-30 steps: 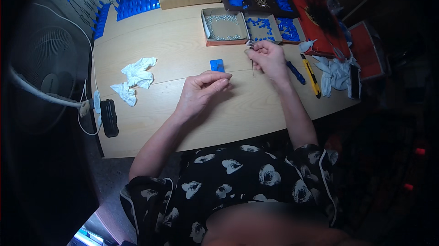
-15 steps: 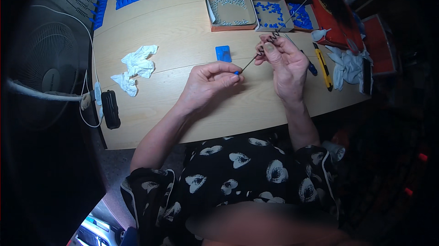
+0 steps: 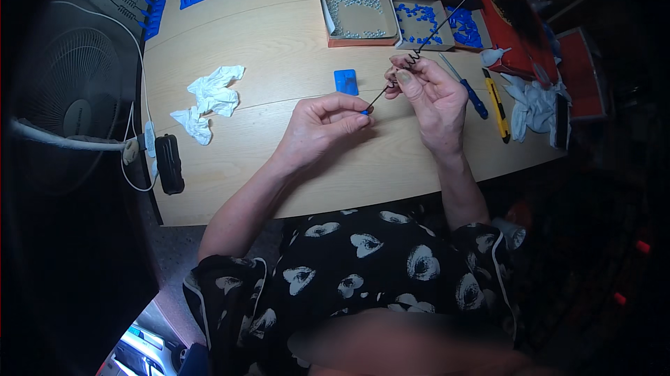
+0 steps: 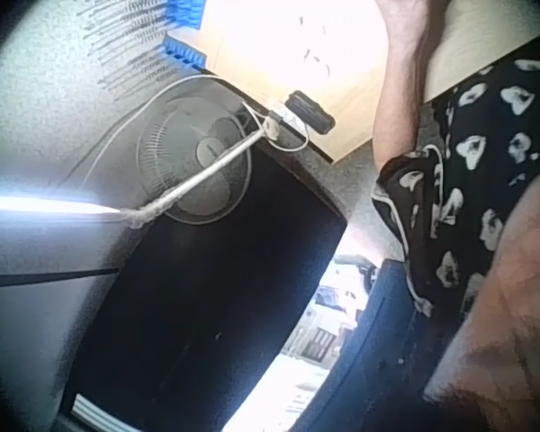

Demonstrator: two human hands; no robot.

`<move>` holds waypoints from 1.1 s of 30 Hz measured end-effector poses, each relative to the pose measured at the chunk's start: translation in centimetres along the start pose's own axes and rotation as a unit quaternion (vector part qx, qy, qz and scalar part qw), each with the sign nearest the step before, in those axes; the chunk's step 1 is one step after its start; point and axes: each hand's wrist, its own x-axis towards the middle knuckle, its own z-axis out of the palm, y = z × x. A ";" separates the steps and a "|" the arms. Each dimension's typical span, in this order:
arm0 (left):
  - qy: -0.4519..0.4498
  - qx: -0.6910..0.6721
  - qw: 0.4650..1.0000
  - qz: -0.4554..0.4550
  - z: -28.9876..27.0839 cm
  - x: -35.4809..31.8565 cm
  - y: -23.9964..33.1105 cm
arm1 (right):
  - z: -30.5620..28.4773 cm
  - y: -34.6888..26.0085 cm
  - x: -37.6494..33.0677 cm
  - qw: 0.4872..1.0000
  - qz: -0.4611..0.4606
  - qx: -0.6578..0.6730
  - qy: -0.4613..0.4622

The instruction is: The person assembles small blue plastic components with metal rods and beads using a screwdriver and glue from a glue bottle.

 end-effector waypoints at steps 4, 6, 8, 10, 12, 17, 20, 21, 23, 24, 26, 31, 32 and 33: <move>0.004 0.001 1.000 -0.008 0.0 0.1 0.1 | 0.0 -0.3 0.0 1.000 0.003 -0.005 -0.011; 0.006 0.001 1.000 -0.008 0.0 0.0 0.2 | -0.1 -0.3 0.1 1.000 0.001 -0.011 -0.020; 0.006 0.001 1.000 -0.008 0.1 0.0 0.2 | -0.2 -0.2 0.1 1.000 0.003 -0.008 -0.015; 0.003 -0.013 1.000 -0.010 0.1 0.0 0.2 | -0.2 -0.1 0.1 1.000 0.006 -0.003 -0.010; 0.009 -0.009 1.000 -0.012 0.1 -0.1 -0.1 | -0.2 -0.2 -0.1 1.000 0.012 0.001 -0.019; 0.023 0.019 0.999 -0.020 -0.1 0.0 -0.2 | 0.5 -0.5 -0.3 0.999 -0.005 -0.039 -0.023; 0.032 0.036 0.999 -0.017 0.2 -0.2 -0.2 | 0.2 -0.5 -0.2 0.998 0.010 -0.054 -0.029; 0.041 0.037 0.998 -0.013 0.4 -0.2 -0.2 | 0.1 -0.4 -0.1 0.998 0.032 -0.050 -0.028; 0.050 0.038 0.998 -0.011 0.5 -0.1 -0.3 | 0.1 0.1 0.1 0.998 0.039 -0.037 -0.023; 0.050 0.028 0.998 -0.020 0.6 -0.1 -0.3 | 0.1 0.4 0.1 0.998 0.047 -0.024 -0.018; 0.049 0.019 0.998 -0.030 0.5 -0.1 -0.2 | 0.1 1.1 0.1 0.997 0.066 -0.024 -0.024; 0.069 -0.006 0.997 -0.019 0.6 -0.1 -0.4 | 0.2 2.0 -0.1 0.995 0.094 -0.016 -0.033; 0.068 -0.005 0.997 -0.019 0.6 -0.1 -0.3 | 0.2 2.3 -0.2 0.992 0.117 -0.016 -0.040; 0.061 -0.014 0.998 -0.027 0.6 -0.1 -0.1 | 0.2 2.4 -0.2 0.989 0.140 -0.016 -0.046</move>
